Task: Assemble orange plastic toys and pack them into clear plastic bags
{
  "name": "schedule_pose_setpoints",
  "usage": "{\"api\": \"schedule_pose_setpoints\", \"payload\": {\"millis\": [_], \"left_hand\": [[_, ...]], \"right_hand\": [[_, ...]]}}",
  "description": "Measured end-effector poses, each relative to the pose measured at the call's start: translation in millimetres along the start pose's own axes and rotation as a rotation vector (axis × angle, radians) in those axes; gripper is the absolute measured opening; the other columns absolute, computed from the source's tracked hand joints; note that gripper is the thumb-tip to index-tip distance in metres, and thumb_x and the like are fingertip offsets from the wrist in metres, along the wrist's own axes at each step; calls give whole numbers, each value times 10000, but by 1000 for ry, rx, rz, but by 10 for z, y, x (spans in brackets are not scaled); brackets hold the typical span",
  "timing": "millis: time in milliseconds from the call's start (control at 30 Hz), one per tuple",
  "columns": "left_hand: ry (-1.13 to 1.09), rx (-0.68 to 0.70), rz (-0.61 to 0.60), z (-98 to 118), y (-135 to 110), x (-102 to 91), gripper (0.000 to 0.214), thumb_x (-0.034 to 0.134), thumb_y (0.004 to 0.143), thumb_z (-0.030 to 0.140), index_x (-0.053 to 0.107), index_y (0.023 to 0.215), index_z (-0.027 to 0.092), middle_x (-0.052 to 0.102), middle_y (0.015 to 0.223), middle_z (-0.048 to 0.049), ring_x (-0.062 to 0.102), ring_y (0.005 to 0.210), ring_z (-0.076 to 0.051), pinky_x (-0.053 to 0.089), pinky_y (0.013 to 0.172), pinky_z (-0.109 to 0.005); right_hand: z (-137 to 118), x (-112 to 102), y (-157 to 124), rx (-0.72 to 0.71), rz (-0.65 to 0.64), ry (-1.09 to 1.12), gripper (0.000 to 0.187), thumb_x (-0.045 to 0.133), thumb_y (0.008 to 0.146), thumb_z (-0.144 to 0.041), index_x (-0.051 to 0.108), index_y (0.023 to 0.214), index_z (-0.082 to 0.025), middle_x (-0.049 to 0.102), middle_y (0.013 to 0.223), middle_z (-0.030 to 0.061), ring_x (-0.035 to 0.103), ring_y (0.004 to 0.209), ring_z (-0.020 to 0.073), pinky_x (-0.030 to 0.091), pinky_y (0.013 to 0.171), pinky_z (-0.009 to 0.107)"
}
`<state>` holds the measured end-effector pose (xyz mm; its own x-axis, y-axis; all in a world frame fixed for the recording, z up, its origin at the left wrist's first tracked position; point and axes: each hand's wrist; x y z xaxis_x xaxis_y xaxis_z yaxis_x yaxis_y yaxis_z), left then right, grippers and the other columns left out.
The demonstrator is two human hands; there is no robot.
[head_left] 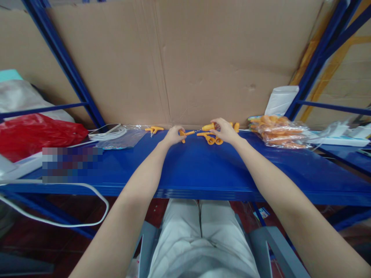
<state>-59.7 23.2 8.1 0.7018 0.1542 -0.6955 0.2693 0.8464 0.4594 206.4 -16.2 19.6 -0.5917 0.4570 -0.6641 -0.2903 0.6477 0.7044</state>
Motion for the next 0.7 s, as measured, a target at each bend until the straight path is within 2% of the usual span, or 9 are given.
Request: {"api": "schedule_pose_setpoints", "payload": {"millis": [233, 433, 600, 700], "left_hand": [[15, 44, -14, 103, -15, 62, 193, 717, 662, 153, 619, 828, 143, 687, 871, -45, 623, 610, -97, 512, 603, -210], [31, 48, -54, 201, -38, 91, 186, 702, 687, 127, 619, 853, 132, 695, 858, -55, 628, 576, -103, 514, 607, -228], [28, 47, -45, 216, -42, 97, 187, 710, 688, 125, 618, 851, 134, 690, 854, -49, 623, 571, -99, 506, 615, -228], [31, 54, -31, 220, -37, 99, 188, 720, 676, 121, 625, 838, 134, 688, 858, -47, 637, 606, -110, 513, 652, -240]], "right_hand": [[11, 61, 4, -41, -43, -25, 305, 653, 772, -218, 613, 1072, -176, 625, 1028, 103, 607, 907, 235, 494, 844, 416], [-69, 135, -11, -74, -89, -5, 277, 642, 799, -256, 631, 1062, -172, 630, 1006, 101, 609, 904, 229, 488, 849, 401], [-114, 118, -16, -29, -93, 21, 289, 659, 789, -256, 643, 1056, -148, 645, 1017, 121, 622, 912, 235, 499, 834, 400], [-137, 113, -15, 52, -79, 60, 314, 689, 769, -261, 643, 1058, -145, 665, 998, 116, 643, 862, 226, 516, 811, 402]]}}
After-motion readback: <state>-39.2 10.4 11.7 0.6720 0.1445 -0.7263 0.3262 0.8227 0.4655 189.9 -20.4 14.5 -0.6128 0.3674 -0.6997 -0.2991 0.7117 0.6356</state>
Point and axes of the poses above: each hand's wrist, its own y-axis towards the middle knuckle, its own x-axis out of the palm, z = x × y
